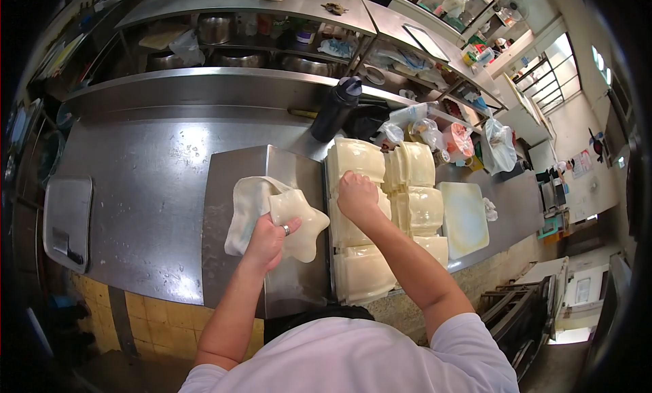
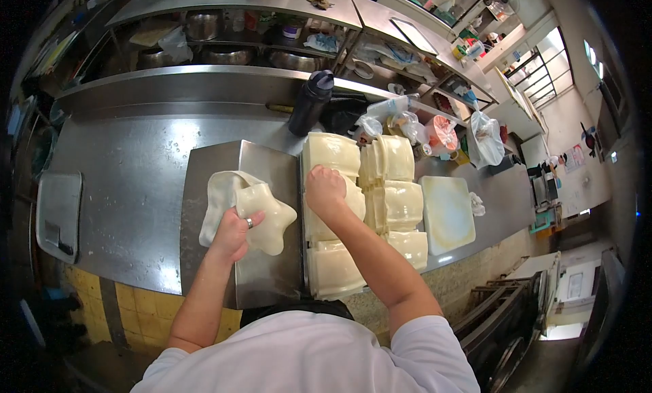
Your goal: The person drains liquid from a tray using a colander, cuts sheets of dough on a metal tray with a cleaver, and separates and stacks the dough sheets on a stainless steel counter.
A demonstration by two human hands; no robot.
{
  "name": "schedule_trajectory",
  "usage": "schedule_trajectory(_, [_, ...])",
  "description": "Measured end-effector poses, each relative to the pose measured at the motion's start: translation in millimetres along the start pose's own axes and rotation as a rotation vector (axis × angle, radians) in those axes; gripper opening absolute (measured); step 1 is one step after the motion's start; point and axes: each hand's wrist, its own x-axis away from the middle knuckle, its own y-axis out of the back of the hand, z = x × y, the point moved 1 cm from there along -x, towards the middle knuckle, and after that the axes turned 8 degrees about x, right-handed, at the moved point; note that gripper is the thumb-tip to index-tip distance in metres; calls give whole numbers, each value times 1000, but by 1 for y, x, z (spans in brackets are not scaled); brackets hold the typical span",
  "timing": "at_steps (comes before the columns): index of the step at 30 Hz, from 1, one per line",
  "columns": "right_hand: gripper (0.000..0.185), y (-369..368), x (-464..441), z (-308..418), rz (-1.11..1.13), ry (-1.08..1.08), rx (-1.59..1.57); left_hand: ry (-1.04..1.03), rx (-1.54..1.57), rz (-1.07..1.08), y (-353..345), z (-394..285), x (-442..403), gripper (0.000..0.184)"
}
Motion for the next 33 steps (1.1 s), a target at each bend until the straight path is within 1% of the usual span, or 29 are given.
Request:
schedule_trajectory(3, [24, 7, 4, -1, -2, -33, -71, -1, 5, 1, 1, 1, 0, 30])
schedule_trajectory(6, [23, 0, 3, -4, -50, -37, -77, 0, 0, -9, 3, 4, -2, 30])
schedule_trajectory(9, [23, -5, 6, -1, -92, -20, -26, -3, -8, -13, 4, 5, -2, 30])
schedule_trajectory(12, [22, -10, 3, -2, -68, -20, 32, -5, -7, -13, 4, 5, -1, 30])
schedule_trajectory(18, [20, -10, 3, -7, -150, -33, -24, 0, 9, -3, 3, 4, 1, 29])
schedule_trajectory(21, [20, -20, -2, -9, -127, -42, 17, -3, 5, -6, 4, 5, 2, 30])
schedule_trajectory(24, [19, -21, 0, -11, -184, -30, -3, -11, -3, -7, 5, 6, 2, 31])
schedule_trajectory(27, [23, -11, 1, -20, -127, -64, -199, -12, 0, -5, 6, 6, 2, 32])
schedule_trajectory(30, [29, -4, -3, -32, -66, -119, -316, -5, -1, -3, 6, 6, 3, 32])
schedule_trajectory(33, [33, -14, -9, -44, -82, -118, -423, -10, -6, 1, 5, 6, 1, 31])
